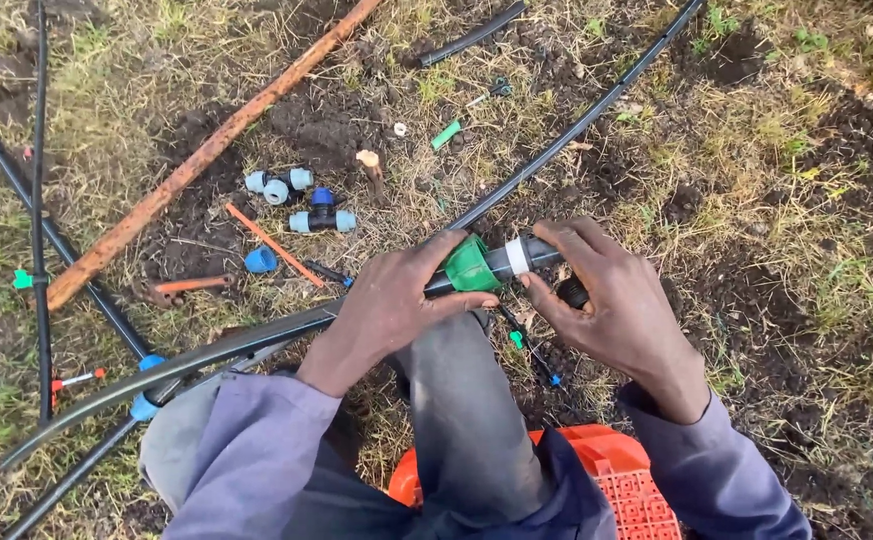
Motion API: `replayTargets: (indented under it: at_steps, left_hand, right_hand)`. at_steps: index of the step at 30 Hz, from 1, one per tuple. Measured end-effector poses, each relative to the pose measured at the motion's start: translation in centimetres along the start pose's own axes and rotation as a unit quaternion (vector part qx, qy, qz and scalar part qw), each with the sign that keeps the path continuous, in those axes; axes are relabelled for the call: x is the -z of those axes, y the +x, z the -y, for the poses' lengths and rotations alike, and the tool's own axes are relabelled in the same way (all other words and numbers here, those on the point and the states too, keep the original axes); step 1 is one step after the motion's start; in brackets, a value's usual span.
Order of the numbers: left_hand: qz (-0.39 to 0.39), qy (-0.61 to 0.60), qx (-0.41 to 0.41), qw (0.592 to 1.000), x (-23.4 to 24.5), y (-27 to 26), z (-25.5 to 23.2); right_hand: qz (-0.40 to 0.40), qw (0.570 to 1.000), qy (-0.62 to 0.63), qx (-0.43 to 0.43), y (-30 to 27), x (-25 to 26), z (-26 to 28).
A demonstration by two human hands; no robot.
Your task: Assembling black irrigation pipes using plastic connectors and thread seal tape in an outdoor setting.
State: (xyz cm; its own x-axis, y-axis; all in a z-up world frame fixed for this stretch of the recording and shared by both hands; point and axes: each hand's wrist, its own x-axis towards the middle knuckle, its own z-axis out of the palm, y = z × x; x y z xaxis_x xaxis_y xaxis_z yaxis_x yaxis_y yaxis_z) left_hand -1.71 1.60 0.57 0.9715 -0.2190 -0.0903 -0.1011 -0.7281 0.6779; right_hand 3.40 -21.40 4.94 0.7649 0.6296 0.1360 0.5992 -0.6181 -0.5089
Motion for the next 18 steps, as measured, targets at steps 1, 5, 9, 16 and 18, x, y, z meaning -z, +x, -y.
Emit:
replayTargets:
  at_steps: [1, 5, 9, 16, 18]
  left_hand:
    - [0.000, -0.002, 0.002, 1.000, -0.4, -0.2, 0.1]
    - [-0.038, -0.010, -0.031, 0.999, 1.0, -0.6, -0.2]
    - [-0.070, 0.080, -0.079, 0.991, 0.1, 0.5, -0.3]
    - [-0.060, -0.005, -0.146, 0.988, -2.3, 2.4, -1.4]
    - [-0.059, -0.062, -0.151, 0.985, -2.5, 2.6, -1.6]
  right_hand:
    - [0.002, 1.000, 0.000, 0.000, -0.1, 0.0, 0.1]
    - [-0.006, 0.998, -0.054, 0.013, -0.2, -0.6, -0.5]
    - [-0.032, 0.996, -0.086, -0.017, -0.9, -3.1, -1.8]
    - [-0.017, 0.995, -0.077, -0.066, -1.0, -4.0, -1.9]
    - [-0.008, 0.994, -0.089, -0.059, -1.2, -3.9, -1.7]
